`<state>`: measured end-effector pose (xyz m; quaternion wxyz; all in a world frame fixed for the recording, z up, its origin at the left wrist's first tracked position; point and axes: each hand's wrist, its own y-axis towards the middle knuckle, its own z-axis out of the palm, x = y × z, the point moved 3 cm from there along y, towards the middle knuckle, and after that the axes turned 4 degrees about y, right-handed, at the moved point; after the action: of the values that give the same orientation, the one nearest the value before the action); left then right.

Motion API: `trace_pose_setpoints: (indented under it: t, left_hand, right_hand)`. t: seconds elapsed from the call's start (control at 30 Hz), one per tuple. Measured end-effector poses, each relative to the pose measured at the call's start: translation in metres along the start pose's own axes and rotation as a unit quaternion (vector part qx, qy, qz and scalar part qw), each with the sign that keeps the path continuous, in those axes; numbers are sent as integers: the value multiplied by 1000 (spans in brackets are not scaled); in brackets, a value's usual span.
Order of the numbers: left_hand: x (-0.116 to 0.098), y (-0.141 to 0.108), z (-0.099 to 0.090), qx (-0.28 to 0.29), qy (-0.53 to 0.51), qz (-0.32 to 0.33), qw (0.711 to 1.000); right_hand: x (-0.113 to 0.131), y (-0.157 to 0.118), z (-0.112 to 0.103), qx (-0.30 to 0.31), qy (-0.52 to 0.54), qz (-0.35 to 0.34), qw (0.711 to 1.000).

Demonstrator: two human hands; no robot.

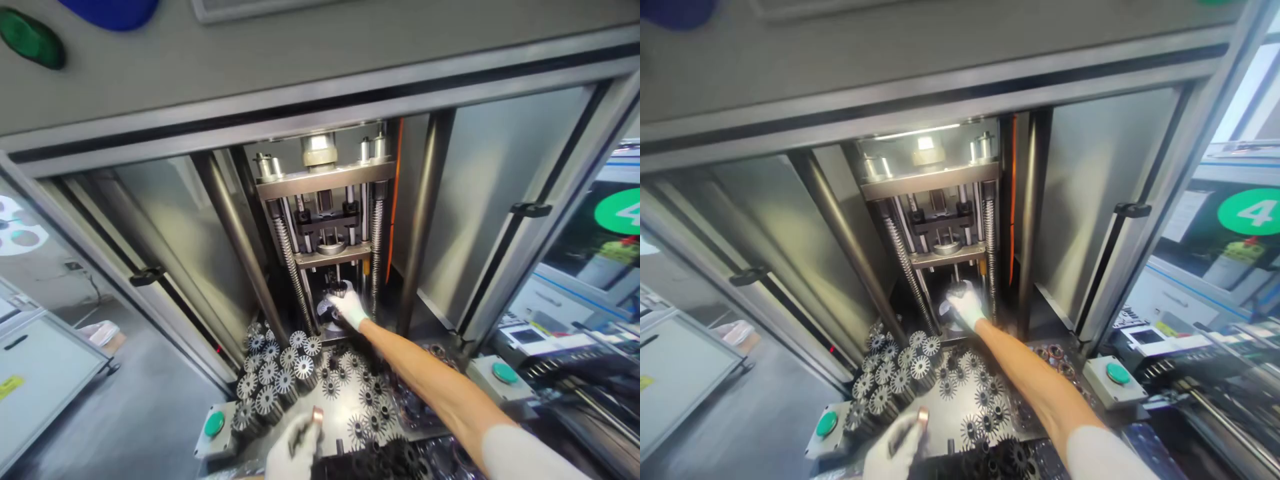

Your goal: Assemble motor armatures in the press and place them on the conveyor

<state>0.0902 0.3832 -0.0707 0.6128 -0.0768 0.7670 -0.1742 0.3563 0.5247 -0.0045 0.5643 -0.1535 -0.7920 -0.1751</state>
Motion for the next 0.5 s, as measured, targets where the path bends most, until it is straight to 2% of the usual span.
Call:
trace_pose_setpoints:
  t: [0.1, 0.2, 0.3, 0.37, 0.4, 0.43, 0.5]
  left_hand:
    - [-46, 39, 26, -12, 91, 164, 982]
    - [-90, 79, 67, -50, 236, 320, 916]
    - [-112, 113, 106, -43, 431, 382, 817]
    - [-113, 135, 128, -9, 538, 404, 740]
    - [-111, 148, 139, 17, 573, 407, 711]
    - [-107, 162, 148, 38, 591, 395, 702]
    - [-100, 188, 164, 56, 594, 347, 723]
  right_hand:
    - [3, -33, -24, 32, -21, 3, 999]
    - [-18, -103, -79, 107, -101, 23, 989]
    - [-53, -181, -167, 105, -223, 102, 964]
    - [-72, -219, -234, 59, -300, 160, 938]
    - [-79, -231, -268, 28, -336, 185, 923]
    - [-84, -239, -301, -3, -368, 210, 906]
    - [-92, -245, -361, -60, -423, 255, 867]
